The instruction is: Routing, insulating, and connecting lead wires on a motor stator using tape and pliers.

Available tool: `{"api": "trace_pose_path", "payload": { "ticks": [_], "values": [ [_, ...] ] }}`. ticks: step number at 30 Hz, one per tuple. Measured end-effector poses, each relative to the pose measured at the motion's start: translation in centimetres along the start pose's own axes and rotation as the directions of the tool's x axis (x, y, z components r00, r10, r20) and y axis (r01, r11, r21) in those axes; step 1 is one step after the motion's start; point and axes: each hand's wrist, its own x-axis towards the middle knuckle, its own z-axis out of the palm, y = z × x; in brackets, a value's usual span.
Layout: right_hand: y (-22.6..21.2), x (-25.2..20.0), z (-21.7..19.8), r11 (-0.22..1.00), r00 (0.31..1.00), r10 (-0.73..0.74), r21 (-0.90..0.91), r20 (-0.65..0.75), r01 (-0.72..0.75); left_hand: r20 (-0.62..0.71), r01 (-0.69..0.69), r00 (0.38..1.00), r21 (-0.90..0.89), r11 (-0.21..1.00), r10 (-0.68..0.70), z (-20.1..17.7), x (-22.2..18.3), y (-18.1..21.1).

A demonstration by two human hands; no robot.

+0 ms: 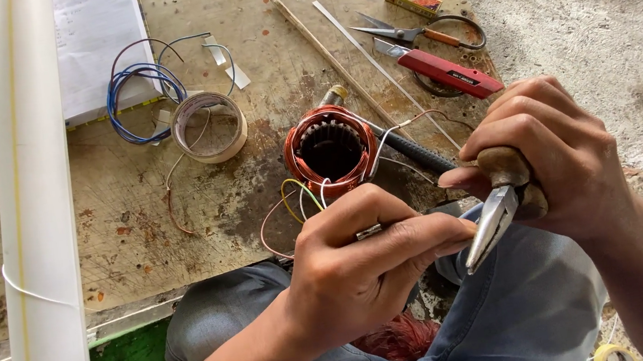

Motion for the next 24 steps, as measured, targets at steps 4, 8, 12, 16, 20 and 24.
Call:
{"api": "trace_pose_path", "payload": {
  "ticks": [4, 8, 12, 16, 20, 24],
  "values": [
    [0.3, -0.2, 0.2, 0.999, 0.999, -0.022, -0.026, -0.024, 0.022, -0.040, -0.054, 0.998, 0.020, 0.998, 0.055, 0.4, -0.1, -0.1],
    [0.7, -0.5, 0.7, 0.996, 0.993, -0.073, -0.057, -0.089, 0.068, -0.049, -0.091, 0.994, 0.044, 0.995, 0.093, 0.4, -0.3, -0.1],
    [0.4, -0.2, 0.6, 0.997, 0.992, -0.062, -0.045, -0.113, 0.057, -0.044, -0.124, 0.991, 0.040, 0.992, 0.125, 0.4, -0.2, -0.1],
    [1.2, -0.6, 1.1, 0.994, 0.986, -0.107, -0.042, -0.125, 0.103, -0.038, -0.157, 0.987, 0.060, 0.986, 0.159, 0.4, -0.1, 0.0],
    [1.5, -2.2, 1.2, 0.992, 0.995, 0.102, -0.071, 0.012, -0.101, -0.105, -0.127, 0.984, 0.166, 0.978, 0.145, 0.0, 0.3, -0.3],
    [1.1, -1.9, 0.3, 0.988, 0.981, 0.155, -0.035, 0.113, -0.152, -0.081, -0.146, 0.983, 0.171, 0.974, 0.162, -0.3, 0.7, 0.0]
  ]
}}
